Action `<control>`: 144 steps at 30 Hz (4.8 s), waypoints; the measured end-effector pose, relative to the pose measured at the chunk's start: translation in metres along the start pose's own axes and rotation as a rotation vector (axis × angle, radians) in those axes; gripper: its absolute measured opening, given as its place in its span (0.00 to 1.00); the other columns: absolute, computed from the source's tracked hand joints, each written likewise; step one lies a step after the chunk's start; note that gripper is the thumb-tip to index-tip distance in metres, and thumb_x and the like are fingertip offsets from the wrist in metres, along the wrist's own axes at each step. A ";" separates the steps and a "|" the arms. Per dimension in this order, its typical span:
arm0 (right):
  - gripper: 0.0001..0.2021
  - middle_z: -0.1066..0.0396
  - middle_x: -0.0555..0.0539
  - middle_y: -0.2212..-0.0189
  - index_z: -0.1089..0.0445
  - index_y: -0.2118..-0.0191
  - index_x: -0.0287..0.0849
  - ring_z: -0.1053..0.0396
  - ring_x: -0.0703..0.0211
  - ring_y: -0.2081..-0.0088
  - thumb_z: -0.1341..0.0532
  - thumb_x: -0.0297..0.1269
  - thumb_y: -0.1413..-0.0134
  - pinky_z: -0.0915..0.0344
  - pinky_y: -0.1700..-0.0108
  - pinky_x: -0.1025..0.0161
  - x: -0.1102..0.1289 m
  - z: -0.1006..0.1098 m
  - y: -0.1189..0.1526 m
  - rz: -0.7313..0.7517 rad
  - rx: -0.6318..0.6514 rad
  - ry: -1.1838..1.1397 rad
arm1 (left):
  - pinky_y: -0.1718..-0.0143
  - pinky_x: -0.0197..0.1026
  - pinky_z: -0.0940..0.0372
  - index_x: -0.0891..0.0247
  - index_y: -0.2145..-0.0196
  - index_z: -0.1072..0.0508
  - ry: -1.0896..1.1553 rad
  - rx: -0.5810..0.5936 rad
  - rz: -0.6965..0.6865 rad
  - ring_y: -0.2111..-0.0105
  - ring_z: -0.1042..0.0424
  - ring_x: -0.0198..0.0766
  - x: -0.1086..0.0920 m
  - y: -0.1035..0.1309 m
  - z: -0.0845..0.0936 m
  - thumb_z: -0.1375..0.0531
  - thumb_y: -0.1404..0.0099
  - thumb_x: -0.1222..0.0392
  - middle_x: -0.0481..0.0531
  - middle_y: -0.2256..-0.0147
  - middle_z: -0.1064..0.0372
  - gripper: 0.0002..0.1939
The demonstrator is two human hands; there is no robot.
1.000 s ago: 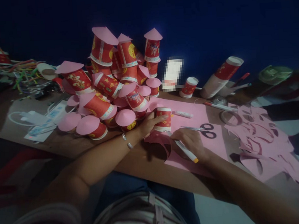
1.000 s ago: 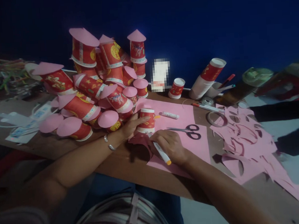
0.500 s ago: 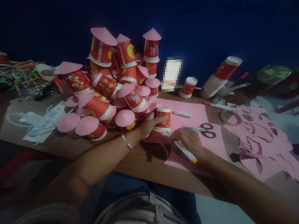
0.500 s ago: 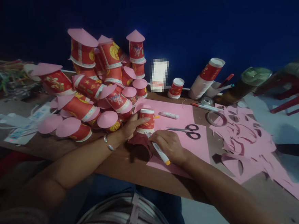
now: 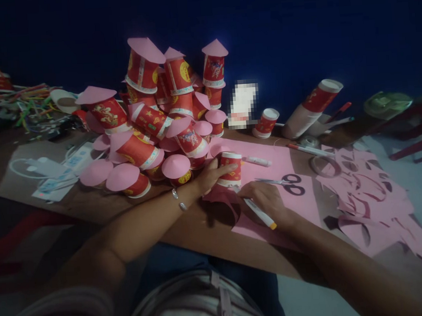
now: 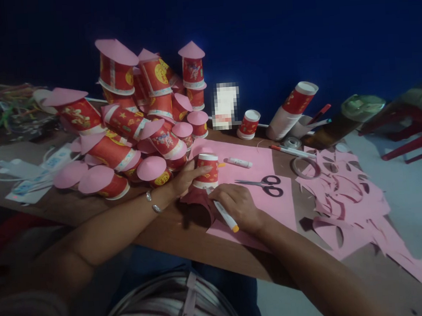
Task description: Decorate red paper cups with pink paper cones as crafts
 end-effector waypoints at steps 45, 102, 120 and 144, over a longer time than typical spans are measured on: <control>0.05 0.28 0.49 0.74 0.34 0.63 0.43 0.31 0.62 0.75 0.39 0.25 0.40 0.36 0.71 0.65 0.002 0.003 -0.004 -0.033 -0.006 0.015 | 0.62 0.40 0.32 0.67 0.58 0.28 -0.005 0.000 -0.005 0.67 0.26 0.36 0.002 -0.002 0.002 0.27 0.47 0.54 0.51 0.66 0.25 0.23; 0.07 0.28 0.50 0.74 0.35 0.63 0.43 0.34 0.62 0.75 0.39 0.23 0.42 0.38 0.71 0.64 0.004 0.003 -0.004 -0.019 -0.006 0.003 | 0.64 0.40 0.32 0.66 0.59 0.28 0.004 -0.011 -0.009 0.68 0.26 0.36 0.003 -0.003 0.003 0.27 0.47 0.54 0.50 0.67 0.26 0.22; 0.04 0.27 0.48 0.72 0.33 0.61 0.41 0.30 0.61 0.72 0.38 0.27 0.39 0.34 0.67 0.65 0.001 -0.004 0.001 -0.011 0.012 0.014 | 0.61 0.41 0.31 0.67 0.57 0.28 -0.049 -0.015 -0.004 0.66 0.25 0.37 0.004 -0.003 0.004 0.27 0.47 0.54 0.52 0.64 0.25 0.24; 0.09 0.26 0.53 0.74 0.34 0.61 0.44 0.29 0.64 0.75 0.38 0.23 0.41 0.22 0.52 0.56 0.008 0.000 -0.005 0.052 -0.026 -0.032 | 0.65 0.39 0.30 0.66 0.59 0.27 0.062 -0.043 -0.014 0.69 0.24 0.38 0.000 -0.002 0.004 0.28 0.46 0.56 0.52 0.68 0.24 0.20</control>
Point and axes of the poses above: each hand's wrist, its own y-axis away from the middle knuckle, its own z-axis out of the back of the hand, x = y × z, the point moved 1 cm from there along -y, towards the middle knuckle
